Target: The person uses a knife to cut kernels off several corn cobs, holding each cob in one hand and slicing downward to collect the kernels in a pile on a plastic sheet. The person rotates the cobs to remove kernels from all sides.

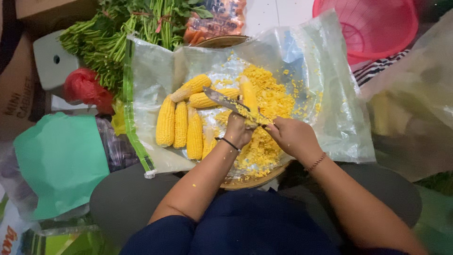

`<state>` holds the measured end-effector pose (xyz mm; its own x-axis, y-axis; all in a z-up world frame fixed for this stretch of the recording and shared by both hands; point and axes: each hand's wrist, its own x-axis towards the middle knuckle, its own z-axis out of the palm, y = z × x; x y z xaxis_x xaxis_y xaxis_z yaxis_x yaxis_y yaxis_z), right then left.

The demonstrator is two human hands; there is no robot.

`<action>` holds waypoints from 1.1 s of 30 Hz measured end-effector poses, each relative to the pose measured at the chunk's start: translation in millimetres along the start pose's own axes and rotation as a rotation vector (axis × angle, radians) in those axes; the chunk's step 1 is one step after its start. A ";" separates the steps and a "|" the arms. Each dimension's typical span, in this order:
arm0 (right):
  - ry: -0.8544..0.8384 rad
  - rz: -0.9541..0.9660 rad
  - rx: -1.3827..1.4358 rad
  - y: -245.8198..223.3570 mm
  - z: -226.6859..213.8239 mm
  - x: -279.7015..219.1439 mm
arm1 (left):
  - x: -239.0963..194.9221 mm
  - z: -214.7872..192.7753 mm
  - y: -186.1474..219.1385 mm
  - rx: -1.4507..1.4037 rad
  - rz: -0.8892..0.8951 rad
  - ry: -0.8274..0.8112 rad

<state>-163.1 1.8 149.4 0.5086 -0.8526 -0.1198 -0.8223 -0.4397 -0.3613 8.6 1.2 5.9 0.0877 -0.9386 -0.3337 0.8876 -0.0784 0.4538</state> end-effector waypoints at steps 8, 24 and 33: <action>0.066 -0.008 0.004 1.5 -3.4 -8.4 | -3.1 7.0 -2.1 -0.018 -0.065 0.110; 0.032 0.090 0.039 22.9 -1.4 5.7 | -14.9 18.2 7.7 -0.051 -0.174 -0.050; 0.162 0.130 0.107 45.6 -11.8 20.2 | -37.3 31.4 -18.2 0.089 -0.355 -0.093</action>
<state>-193.4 -38.8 141.4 0.3456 -0.9381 -0.0250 -0.8420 -0.2982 -0.4495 -25.0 27.1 36.1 -0.2635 -0.8741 -0.4080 0.8125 -0.4291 0.3946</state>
